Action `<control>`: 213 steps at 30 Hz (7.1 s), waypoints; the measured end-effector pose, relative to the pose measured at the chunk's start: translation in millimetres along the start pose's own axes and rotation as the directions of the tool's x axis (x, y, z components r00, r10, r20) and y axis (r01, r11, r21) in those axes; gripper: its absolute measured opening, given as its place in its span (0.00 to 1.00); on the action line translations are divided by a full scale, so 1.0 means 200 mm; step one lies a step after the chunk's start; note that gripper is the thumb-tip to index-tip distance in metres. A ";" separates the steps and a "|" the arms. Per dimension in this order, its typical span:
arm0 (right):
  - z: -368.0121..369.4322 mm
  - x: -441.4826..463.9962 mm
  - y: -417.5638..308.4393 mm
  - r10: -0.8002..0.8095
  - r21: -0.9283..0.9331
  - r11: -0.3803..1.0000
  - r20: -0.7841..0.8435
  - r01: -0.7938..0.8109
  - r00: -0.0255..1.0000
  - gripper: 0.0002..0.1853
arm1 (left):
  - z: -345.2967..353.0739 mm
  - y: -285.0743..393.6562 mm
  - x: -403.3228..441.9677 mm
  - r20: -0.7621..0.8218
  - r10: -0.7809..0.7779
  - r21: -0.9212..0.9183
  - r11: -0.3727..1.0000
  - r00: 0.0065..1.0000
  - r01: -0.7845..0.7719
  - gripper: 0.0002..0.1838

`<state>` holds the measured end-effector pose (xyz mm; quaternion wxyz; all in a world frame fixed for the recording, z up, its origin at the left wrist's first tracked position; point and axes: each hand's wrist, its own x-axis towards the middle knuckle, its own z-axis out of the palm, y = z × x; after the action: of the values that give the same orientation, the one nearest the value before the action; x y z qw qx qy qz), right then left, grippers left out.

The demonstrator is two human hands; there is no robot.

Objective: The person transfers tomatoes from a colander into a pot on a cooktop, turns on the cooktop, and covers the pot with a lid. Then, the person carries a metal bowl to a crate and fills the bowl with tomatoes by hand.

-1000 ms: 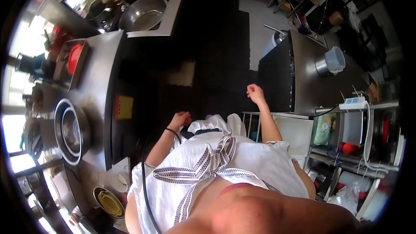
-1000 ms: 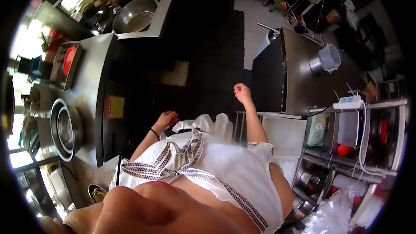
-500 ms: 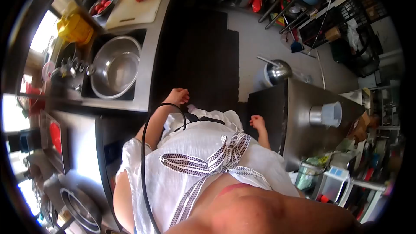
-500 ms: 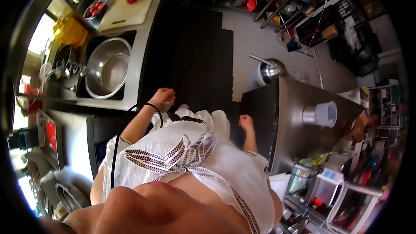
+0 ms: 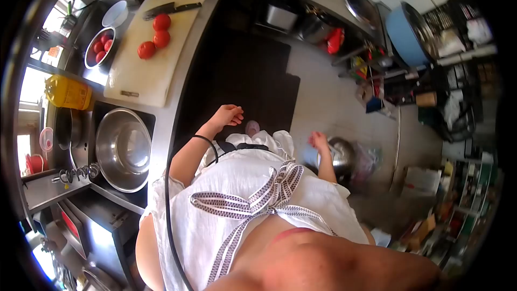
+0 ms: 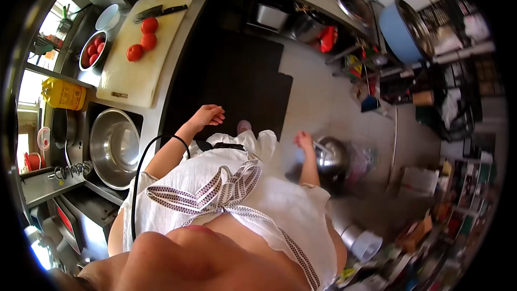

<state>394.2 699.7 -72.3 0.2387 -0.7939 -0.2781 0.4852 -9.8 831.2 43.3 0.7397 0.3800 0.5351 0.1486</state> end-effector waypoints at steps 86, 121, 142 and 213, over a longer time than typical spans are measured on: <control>2.34 0.27 -3.89 -0.183 0.591 0.042 0.797 0.806 -0.575 0.15 | -0.32 1.18 0.02 -0.888 -0.456 -0.296 0.482 0.052 -0.825 0.38; 2.70 -3.72 0.40 0.376 0.869 0.231 0.335 0.437 -0.864 0.14 | 1.40 -1.93 -2.57 -0.194 -0.961 0.068 0.189 -0.199 -0.980 0.35; 2.57 -6.29 2.89 0.518 0.883 0.415 -0.029 0.221 -0.855 0.14 | 2.29 -4.10 -4.48 0.133 -0.970 0.290 0.234 -0.204 -0.928 0.38; 2.15 -10.07 7.85 0.342 0.707 -0.169 0.695 0.687 -0.632 0.23 | 5.29 -8.70 -9.01 -0.148 -0.734 -0.615 0.593 -0.663 -0.519 0.15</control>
<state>-418.5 -1757.0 16.0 -0.1532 0.2827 -0.8989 0.2977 -68.8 -1884.4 158.8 -0.1428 -0.4660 0.7992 0.3517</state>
